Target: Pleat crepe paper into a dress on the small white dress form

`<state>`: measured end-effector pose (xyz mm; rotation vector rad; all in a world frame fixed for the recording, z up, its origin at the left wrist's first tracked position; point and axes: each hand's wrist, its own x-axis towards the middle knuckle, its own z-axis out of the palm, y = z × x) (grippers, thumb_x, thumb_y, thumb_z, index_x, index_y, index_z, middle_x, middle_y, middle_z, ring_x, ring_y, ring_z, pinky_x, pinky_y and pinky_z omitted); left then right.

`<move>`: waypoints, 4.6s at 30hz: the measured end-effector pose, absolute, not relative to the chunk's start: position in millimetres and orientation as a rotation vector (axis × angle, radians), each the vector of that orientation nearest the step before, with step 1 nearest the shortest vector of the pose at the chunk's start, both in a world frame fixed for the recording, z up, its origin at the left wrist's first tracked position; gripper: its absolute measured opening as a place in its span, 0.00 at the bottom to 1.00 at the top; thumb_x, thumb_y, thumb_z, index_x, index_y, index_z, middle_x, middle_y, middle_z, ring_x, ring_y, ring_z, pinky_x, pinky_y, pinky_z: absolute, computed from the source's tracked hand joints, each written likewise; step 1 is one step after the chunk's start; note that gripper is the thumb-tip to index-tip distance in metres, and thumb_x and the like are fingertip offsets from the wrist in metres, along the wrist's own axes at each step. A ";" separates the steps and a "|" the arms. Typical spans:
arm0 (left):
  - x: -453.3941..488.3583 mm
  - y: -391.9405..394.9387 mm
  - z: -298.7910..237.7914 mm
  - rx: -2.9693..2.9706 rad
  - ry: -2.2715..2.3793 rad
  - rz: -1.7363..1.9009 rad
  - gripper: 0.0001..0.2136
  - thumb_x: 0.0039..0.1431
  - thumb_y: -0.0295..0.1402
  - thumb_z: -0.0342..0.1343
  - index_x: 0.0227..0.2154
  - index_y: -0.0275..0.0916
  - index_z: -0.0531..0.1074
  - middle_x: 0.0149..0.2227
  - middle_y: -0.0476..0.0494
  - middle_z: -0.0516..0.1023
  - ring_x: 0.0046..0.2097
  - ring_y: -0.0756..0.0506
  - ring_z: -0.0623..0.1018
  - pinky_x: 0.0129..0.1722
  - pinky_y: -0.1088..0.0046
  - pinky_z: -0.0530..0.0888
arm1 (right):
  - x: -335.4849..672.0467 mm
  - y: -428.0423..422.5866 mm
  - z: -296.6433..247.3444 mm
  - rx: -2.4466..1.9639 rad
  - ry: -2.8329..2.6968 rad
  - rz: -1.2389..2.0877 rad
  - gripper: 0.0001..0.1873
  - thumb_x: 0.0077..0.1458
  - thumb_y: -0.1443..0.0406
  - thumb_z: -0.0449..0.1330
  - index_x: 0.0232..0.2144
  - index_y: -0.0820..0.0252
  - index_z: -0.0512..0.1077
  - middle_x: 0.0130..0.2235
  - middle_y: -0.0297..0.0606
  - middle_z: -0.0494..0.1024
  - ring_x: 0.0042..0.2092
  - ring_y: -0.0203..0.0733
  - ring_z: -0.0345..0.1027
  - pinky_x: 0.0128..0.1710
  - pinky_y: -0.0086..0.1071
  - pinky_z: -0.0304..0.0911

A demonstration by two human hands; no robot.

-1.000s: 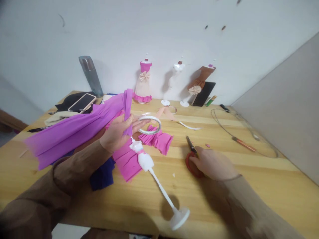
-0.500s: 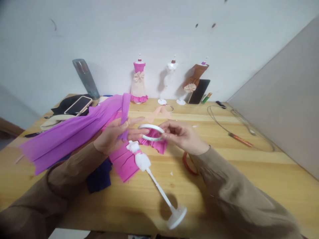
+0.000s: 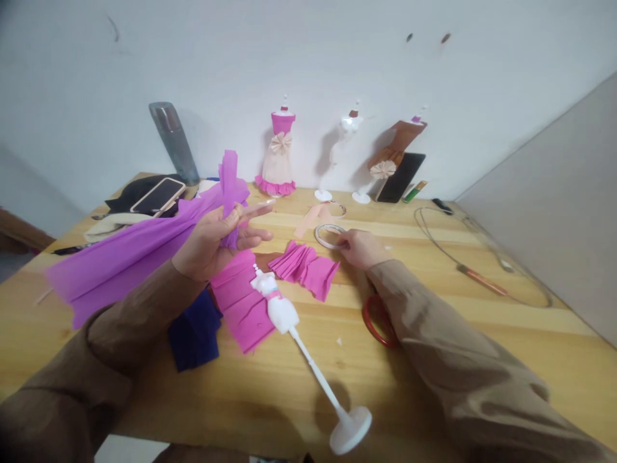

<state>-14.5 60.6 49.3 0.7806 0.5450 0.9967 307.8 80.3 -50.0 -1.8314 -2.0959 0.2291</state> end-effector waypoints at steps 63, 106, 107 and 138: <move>4.6 37.6 26.4 1.239 0.801 0.962 0.11 0.64 0.36 0.53 0.29 0.40 0.58 0.19 0.57 0.67 0.17 0.51 0.73 0.15 0.79 0.69 | 146.6 -1.2 9.5 -1.021 -1.188 1.303 0.19 0.48 0.57 0.67 0.39 0.59 0.68 0.27 0.32 0.74 0.23 0.35 0.64 0.21 0.29 0.59; 2.4 32.4 20.1 1.379 0.630 1.022 0.10 0.61 0.36 0.55 0.30 0.41 0.59 0.18 0.58 0.67 0.16 0.54 0.69 0.15 0.80 0.64 | 140.8 -4.8 25.7 -0.937 -0.946 1.595 0.35 0.47 0.32 0.55 0.25 0.58 0.68 0.17 0.31 0.67 0.12 0.28 0.47 0.08 0.25 0.38; 2.7 33.5 18.6 1.354 0.648 1.022 0.10 0.60 0.36 0.55 0.30 0.41 0.59 0.18 0.58 0.68 0.16 0.54 0.69 0.16 0.80 0.64 | 142.7 -5.7 29.0 -0.920 -0.936 1.602 0.35 0.47 0.32 0.56 0.25 0.57 0.68 0.18 0.30 0.65 0.12 0.28 0.45 0.08 0.25 0.37; 2.8 26.5 33.5 0.988 0.562 0.893 0.10 0.65 0.35 0.51 0.30 0.35 0.67 0.15 0.52 0.69 0.17 0.54 0.65 0.19 0.80 0.62 | 135.0 -11.7 30.9 -0.934 -1.058 1.284 0.22 0.52 0.43 0.59 0.31 0.54 0.66 0.25 0.35 0.72 0.25 0.42 0.66 0.22 0.33 0.60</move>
